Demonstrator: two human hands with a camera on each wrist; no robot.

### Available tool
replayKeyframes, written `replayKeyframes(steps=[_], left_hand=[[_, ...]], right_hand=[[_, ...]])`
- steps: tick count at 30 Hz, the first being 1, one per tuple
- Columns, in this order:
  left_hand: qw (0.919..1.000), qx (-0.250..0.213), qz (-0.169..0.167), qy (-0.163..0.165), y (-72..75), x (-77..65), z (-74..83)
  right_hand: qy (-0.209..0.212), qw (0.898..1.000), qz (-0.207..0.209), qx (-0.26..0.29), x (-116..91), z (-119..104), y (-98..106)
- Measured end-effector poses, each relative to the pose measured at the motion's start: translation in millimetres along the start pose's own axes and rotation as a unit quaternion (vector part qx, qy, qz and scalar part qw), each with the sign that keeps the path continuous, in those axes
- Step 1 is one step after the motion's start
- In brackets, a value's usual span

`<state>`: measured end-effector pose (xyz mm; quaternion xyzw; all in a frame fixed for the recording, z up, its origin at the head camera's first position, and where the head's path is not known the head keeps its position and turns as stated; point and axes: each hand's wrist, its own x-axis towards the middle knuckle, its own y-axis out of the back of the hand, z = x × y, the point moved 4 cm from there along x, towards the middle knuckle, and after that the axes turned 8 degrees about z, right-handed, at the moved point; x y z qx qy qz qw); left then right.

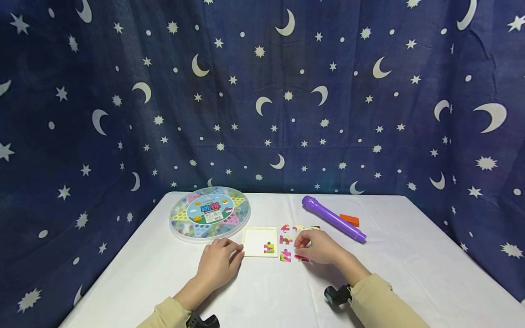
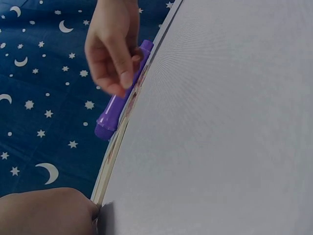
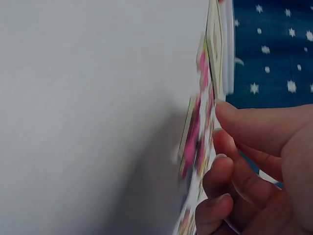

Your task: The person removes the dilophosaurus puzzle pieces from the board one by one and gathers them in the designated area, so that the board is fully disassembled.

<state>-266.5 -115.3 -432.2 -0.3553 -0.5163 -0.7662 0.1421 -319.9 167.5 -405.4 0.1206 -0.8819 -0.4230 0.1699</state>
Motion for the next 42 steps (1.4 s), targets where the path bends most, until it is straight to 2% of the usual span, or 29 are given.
replayKeyframes(steps=[7, 11, 14, 20, 26, 31, 36, 42], left_hand=[[1.0000, 0.000, 0.006, -0.005, -0.2, -2.9, 0.1], [0.9999, 0.003, 0.011, -0.010, -0.1, -2.0, -0.9], [0.9999, 0.003, 0.011, -0.011, 0.1, -2.3, -1.5], [0.9999, 0.002, 0.006, -0.008, -1.4, -3.1, -1.6], [1.0000, 0.004, 0.005, -0.004, -1.3, -1.4, -1.2], [1.0000, 0.003, 0.005, -0.003, -1.5, -1.5, -0.9], [1.0000, 0.005, 0.005, -0.003, -1.7, -1.2, -0.8], [1.0000, 0.007, 0.005, -0.003, -1.2, -0.6, -1.2]], right_hand=[[0.029, 0.999, -0.020, -0.016, 17, -28, -26], [0.062, 0.998, -0.011, -0.027, 27, -40, -35], [0.070, 0.997, -0.011, -0.029, 31, -44, -39], [0.061, 0.997, -0.020, -0.034, 33, -43, -44], [0.072, 0.997, -0.015, -0.034, 36, -44, -45], [0.038, 0.999, -0.001, -0.034, 37, -43, -46], [0.018, 1.000, 0.012, -0.008, 36, -42, -46], [0.017, 0.999, 0.014, 0.027, 35, -42, -45]])
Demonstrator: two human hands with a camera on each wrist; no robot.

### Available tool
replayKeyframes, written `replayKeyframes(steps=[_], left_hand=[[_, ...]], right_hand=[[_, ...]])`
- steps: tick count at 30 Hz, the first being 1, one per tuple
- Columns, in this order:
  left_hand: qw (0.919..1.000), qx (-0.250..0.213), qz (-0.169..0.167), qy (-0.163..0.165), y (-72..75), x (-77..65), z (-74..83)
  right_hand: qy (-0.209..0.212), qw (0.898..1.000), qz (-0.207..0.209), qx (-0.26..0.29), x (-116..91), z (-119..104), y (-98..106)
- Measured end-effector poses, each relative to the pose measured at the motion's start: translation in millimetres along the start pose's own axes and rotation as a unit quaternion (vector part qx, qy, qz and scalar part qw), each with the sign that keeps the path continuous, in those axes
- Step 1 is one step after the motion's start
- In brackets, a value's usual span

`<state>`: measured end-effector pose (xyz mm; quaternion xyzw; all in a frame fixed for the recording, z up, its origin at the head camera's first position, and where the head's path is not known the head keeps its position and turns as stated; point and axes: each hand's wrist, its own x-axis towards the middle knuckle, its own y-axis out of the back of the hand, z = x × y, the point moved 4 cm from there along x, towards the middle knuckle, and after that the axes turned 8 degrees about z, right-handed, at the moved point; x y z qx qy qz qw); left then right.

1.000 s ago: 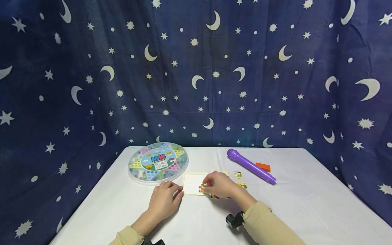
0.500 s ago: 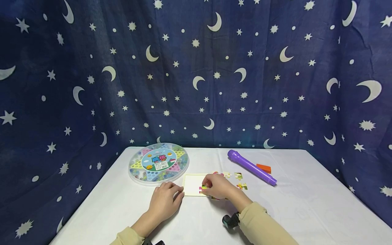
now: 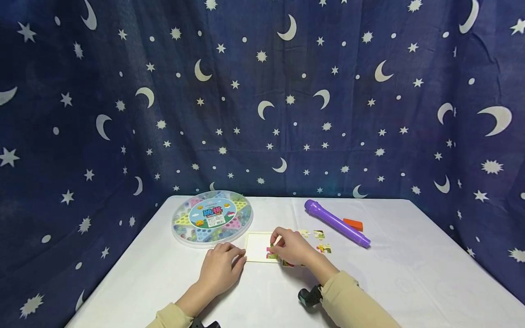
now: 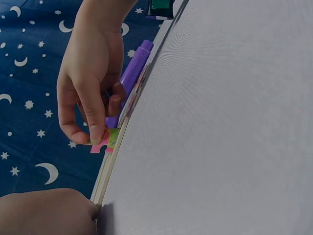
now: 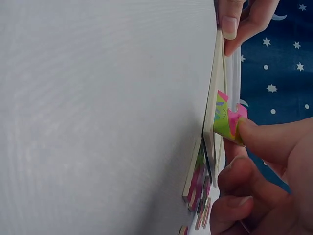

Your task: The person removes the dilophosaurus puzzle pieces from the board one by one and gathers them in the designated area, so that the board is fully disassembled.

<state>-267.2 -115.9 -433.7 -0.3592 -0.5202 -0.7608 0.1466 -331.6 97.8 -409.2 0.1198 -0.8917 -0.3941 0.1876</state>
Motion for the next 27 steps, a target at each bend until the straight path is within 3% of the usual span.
replayKeyframes(steps=[5, 12, 18, 27], left_hand=[[1.0000, -0.001, 0.000, -0.001, -0.4, 0.3, -0.4], [1.0000, -0.001, -0.004, -0.001, -1.5, -0.2, -1.4], [1.0000, -0.003, -0.005, 0.000, -1.3, -0.6, -1.8], [1.0000, -0.008, -0.003, -0.001, -2.3, 0.2, -1.8]], right_hand=[[-0.017, 0.999, -0.005, 0.027, -2, 4, 4], [-0.006, 0.999, -0.007, 0.035, -8, 14, 14], [-0.046, 0.997, -0.002, 0.068, -15, 26, 21], [-0.050, 0.998, 0.018, 0.022, -24, 39, 36]])
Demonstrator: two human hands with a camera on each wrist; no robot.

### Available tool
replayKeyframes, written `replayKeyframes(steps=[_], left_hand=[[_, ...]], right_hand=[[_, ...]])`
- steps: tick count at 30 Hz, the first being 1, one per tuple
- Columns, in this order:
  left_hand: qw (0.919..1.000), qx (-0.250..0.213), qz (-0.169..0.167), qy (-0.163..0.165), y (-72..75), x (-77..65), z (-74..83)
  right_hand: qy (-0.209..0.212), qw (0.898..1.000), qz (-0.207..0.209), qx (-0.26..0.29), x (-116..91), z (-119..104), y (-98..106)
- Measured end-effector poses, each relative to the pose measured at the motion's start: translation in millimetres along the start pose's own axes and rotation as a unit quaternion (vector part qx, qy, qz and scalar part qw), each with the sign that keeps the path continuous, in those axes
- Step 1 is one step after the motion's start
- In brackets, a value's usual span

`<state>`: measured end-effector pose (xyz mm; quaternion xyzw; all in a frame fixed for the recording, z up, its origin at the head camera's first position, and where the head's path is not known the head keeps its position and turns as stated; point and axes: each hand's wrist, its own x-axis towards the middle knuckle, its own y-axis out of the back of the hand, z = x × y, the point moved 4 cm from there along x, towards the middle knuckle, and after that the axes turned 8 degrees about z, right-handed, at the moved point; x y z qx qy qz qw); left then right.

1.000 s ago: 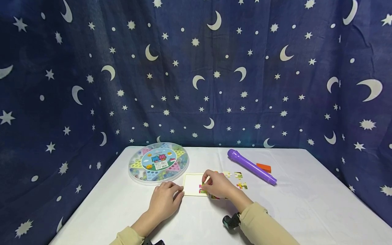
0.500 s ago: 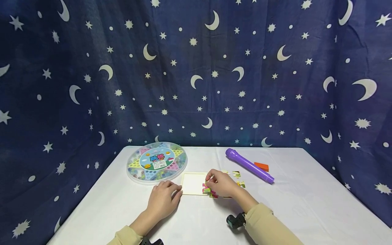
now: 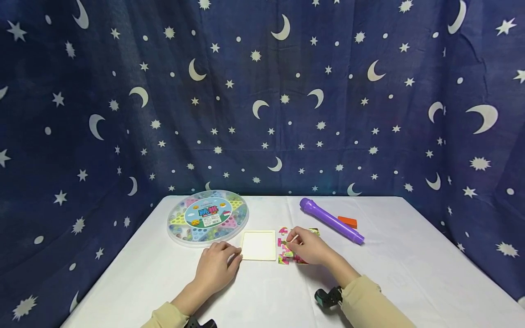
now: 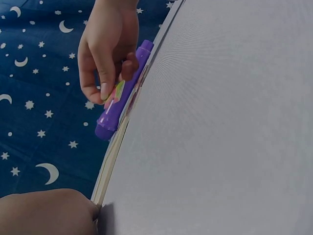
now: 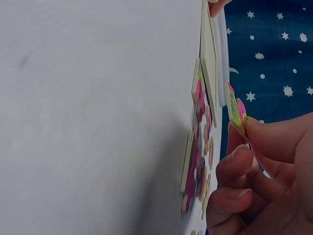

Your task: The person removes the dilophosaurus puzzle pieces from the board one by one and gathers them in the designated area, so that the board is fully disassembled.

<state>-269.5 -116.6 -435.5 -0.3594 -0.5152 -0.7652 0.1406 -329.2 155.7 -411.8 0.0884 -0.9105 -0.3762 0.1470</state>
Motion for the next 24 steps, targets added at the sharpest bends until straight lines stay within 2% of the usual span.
replayKeyframes(steps=[13, 24], left_hand=[[1.0000, 0.000, 0.004, -0.001, 0.8, 0.7, -0.9], [0.9999, 0.000, 0.010, -0.003, -0.3, -0.1, 0.6]], right_hand=[[-0.027, 1.000, 0.002, 0.008, -13, 16, 19], [-0.026, 1.000, 0.008, -0.009, -24, 36, 37]])
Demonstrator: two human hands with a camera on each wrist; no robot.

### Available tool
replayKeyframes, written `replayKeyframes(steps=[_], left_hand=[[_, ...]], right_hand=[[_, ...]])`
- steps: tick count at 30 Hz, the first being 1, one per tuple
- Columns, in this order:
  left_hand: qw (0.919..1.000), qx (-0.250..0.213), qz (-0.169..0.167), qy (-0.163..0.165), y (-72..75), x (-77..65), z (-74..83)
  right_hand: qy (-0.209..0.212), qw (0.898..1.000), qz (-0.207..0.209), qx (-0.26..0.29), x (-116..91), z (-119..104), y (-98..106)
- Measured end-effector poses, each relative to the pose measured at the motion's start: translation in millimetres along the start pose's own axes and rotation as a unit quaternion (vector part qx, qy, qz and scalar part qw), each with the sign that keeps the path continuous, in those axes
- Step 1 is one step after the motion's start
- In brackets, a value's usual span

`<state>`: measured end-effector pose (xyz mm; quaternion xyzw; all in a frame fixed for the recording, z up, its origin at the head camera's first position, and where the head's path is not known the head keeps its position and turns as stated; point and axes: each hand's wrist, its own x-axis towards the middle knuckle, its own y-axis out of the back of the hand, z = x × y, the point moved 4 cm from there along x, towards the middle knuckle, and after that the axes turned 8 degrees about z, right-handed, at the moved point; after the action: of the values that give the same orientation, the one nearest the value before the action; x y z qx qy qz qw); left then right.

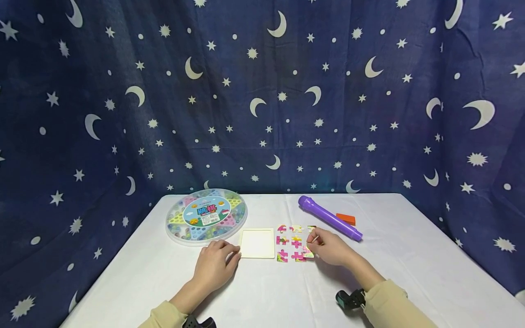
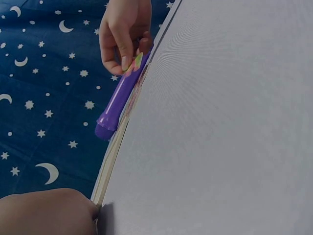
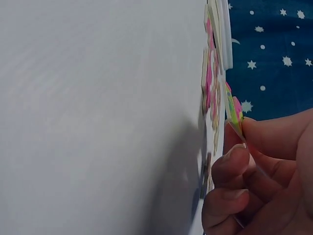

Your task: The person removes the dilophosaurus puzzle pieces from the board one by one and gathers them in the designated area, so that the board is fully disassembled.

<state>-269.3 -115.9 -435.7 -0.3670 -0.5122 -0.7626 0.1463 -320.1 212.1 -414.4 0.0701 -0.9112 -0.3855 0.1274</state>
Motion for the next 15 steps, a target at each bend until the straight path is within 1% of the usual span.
replayKeyframes(steps=[5, 9, 15], left_hand=[[1.0000, -0.003, -0.002, -0.004, 0.7, 0.5, -0.5], [1.0000, 0.002, -0.004, -0.002, 2.1, 1.8, -2.4], [1.0000, 0.003, -0.005, 0.004, 3.2, 1.6, -4.9]], right_hand=[[-0.002, 1.000, 0.003, -0.022, -7, 7, 9], [-0.005, 0.999, 0.008, -0.034, -7, 12, 12], [0.014, 0.995, 0.038, -0.088, -6, 12, 13]])
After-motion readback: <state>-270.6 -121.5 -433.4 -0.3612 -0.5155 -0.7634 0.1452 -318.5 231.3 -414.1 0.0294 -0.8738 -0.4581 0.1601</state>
